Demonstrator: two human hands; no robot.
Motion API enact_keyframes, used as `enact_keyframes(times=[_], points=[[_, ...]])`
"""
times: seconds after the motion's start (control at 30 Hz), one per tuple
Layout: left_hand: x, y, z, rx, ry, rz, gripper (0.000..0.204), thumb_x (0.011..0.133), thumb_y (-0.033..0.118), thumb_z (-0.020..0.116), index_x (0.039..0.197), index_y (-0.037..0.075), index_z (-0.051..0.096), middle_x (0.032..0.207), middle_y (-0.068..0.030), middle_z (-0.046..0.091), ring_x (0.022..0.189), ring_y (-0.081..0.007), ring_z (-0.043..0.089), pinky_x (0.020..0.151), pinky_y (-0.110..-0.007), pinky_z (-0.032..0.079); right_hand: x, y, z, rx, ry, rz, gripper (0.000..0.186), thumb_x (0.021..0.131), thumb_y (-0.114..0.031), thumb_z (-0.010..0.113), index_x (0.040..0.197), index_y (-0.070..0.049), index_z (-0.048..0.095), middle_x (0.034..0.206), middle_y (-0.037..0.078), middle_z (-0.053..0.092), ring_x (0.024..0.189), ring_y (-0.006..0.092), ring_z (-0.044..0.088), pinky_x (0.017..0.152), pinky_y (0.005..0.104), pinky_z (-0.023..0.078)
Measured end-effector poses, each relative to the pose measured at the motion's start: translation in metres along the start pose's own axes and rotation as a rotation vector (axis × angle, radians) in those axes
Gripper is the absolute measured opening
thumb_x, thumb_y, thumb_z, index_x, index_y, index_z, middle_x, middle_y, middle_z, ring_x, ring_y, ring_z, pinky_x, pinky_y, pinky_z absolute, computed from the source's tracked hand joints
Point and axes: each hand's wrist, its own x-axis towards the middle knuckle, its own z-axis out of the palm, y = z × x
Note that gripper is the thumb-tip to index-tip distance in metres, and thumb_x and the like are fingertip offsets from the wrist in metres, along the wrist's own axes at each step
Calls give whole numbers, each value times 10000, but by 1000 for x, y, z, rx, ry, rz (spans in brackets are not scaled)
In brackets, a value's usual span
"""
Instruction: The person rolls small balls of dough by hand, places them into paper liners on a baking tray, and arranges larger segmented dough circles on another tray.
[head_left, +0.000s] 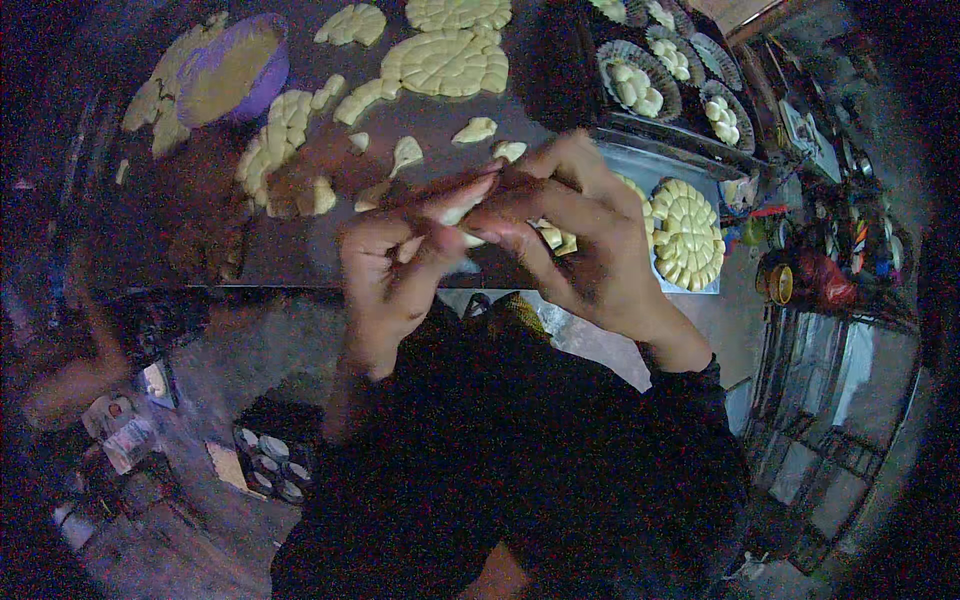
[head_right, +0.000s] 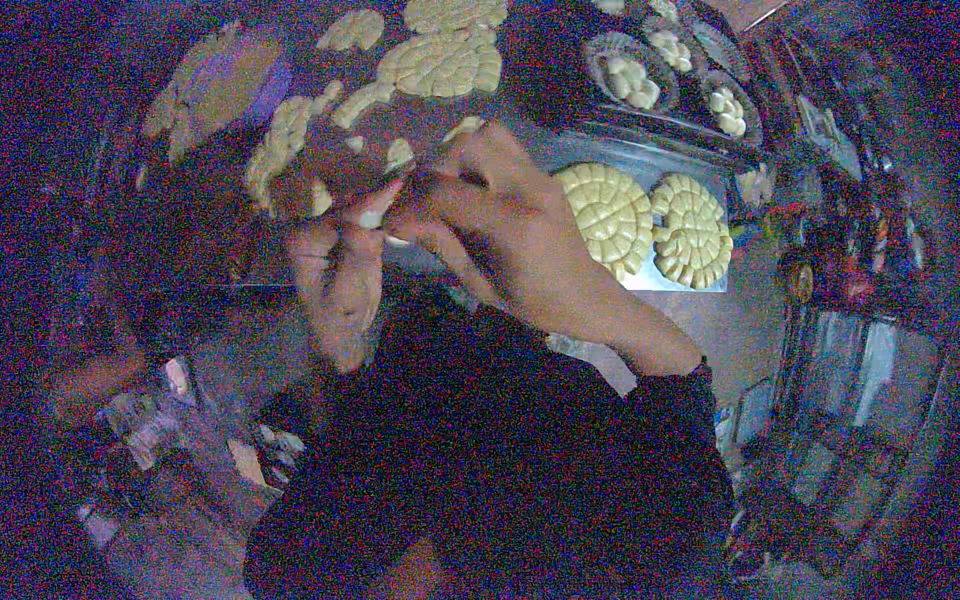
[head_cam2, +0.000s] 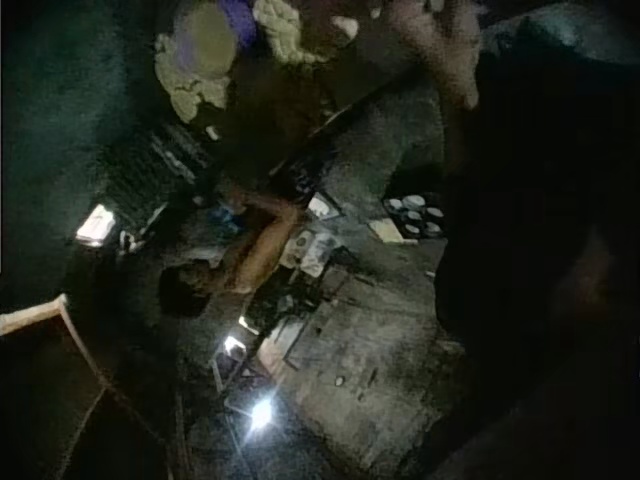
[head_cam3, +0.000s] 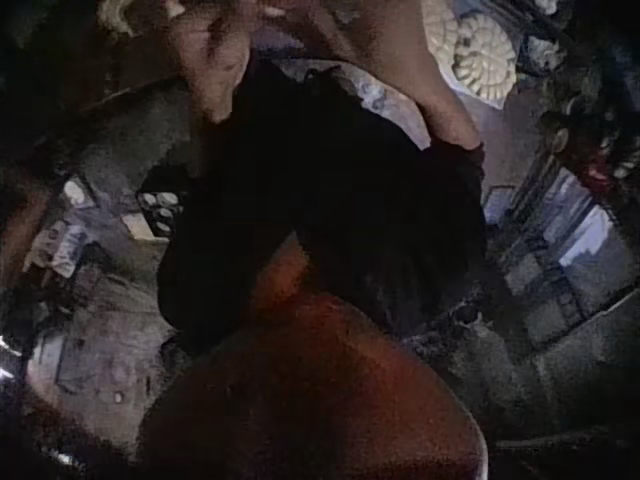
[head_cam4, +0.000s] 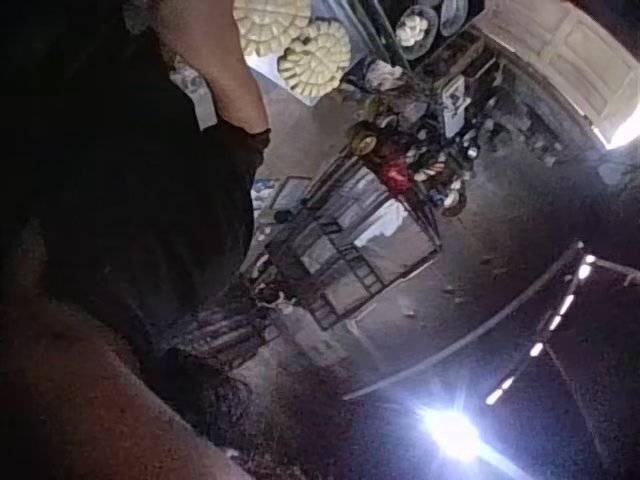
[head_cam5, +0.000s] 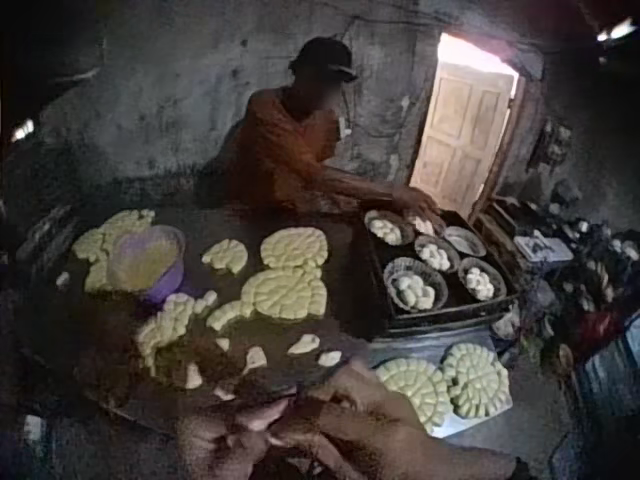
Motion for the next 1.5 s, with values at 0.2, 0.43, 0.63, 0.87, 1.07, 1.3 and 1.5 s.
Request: enact_keyframes(times=[0.2,0.43,0.63,0.87,1.07,1.3,1.5], points=[[18,-13,-62,-60,-83,-159,282,934,66,636,1212,25,627,1177,-131,666,1017,-214,657,885,-329,521,35,8,37,300,-38,169,318,760,-46,790,1055,-58,671,995,90,674,847,217,609,730,317,444],[-9,-68,-143,-468,-87,-842,367,979,283,599,1260,49,573,1208,-90,620,1091,-219,609,902,-387,503,16,24,116,-2,-234,309,493,689,-229,856,1113,-114,632,969,61,693,849,312,635,742,397,464],[-55,-101,-166,187,-48,-939,312,960,286,610,1131,31,665,1018,-82,685,940,-215,648,846,-331,502,-82,19,205,869,3,1054,471,803,-71,791,1171,-54,498,1134,68,571,974,189,584,856,329,515],[-33,-125,-177,633,2,-520,289,955,259,606,1121,31,670,993,-116,687,883,-245,660,837,-353,511,-66,125,173,117,-238,652,325,781,-6,742,1068,-63,600,1049,77,655,970,262,609,846,329,471],[-26,-154,-156,801,-102,-423,280,952,241,604,1118,26,672,990,-146,691,846,-265,671,821,-370,521,-99,171,126,-355,-424,436,335,819,-151,678,1146,-93,630,1221,129,603,1127,351,546,988,439,400],[-64,-281,-162,662,-23,-484,334,952,258,621,1166,2,647,1036,-157,708,878,-210,689,697,-327,538,-96,254,118,95,-161,698,301,843,-144,695,1123,-40,654,1093,125,666,1028,299,613,915,399,471],[-29,-181,-99,1015,31,-368,295,974,224,604,1170,6,634,999,-121,707,843,-166,671,740,-292,526,-88,188,98,716,254,1065,232,920,-138,681,1118,-18,670,1070,91,683,963,162,636,841,323,524]])
